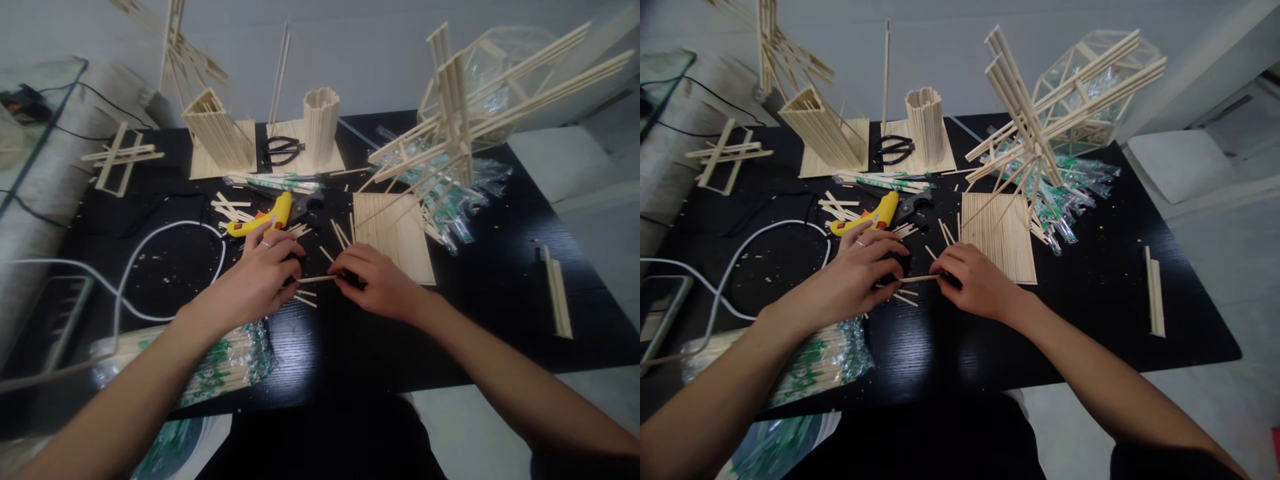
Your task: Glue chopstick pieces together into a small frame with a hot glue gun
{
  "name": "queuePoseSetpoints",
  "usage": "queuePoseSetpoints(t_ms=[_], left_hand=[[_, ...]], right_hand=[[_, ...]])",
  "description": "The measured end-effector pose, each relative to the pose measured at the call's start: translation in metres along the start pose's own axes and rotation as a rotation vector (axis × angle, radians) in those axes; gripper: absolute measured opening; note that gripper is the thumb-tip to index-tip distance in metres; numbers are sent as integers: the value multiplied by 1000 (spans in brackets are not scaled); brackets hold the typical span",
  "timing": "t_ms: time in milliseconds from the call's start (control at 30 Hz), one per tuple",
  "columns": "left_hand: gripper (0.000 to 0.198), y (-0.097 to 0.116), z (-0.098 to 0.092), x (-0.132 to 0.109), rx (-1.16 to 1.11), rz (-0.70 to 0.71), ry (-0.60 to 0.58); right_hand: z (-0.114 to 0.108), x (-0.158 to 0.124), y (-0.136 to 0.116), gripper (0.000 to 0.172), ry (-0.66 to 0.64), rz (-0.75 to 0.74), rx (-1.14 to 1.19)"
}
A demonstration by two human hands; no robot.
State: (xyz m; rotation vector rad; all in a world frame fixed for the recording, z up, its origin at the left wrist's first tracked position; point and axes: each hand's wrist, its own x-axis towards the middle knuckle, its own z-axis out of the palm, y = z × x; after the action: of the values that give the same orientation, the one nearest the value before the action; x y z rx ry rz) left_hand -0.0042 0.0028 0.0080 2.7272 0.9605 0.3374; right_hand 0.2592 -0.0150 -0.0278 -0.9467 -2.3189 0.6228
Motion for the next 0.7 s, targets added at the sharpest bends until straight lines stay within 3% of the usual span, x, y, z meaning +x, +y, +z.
queuePoseSetpoints(t_ms=[300,467,700], left_hand=[[13,-1,-4,0,-26,10,47],[10,0,-8,1,-63,-2,78],[18,4,-14,3,-105,-59,161]], right_hand=[[1,-1,-1,11,14,-16,-27],[1,0,-2,10,94,-22,7],[-6,1,-8,11,161,159,200]])
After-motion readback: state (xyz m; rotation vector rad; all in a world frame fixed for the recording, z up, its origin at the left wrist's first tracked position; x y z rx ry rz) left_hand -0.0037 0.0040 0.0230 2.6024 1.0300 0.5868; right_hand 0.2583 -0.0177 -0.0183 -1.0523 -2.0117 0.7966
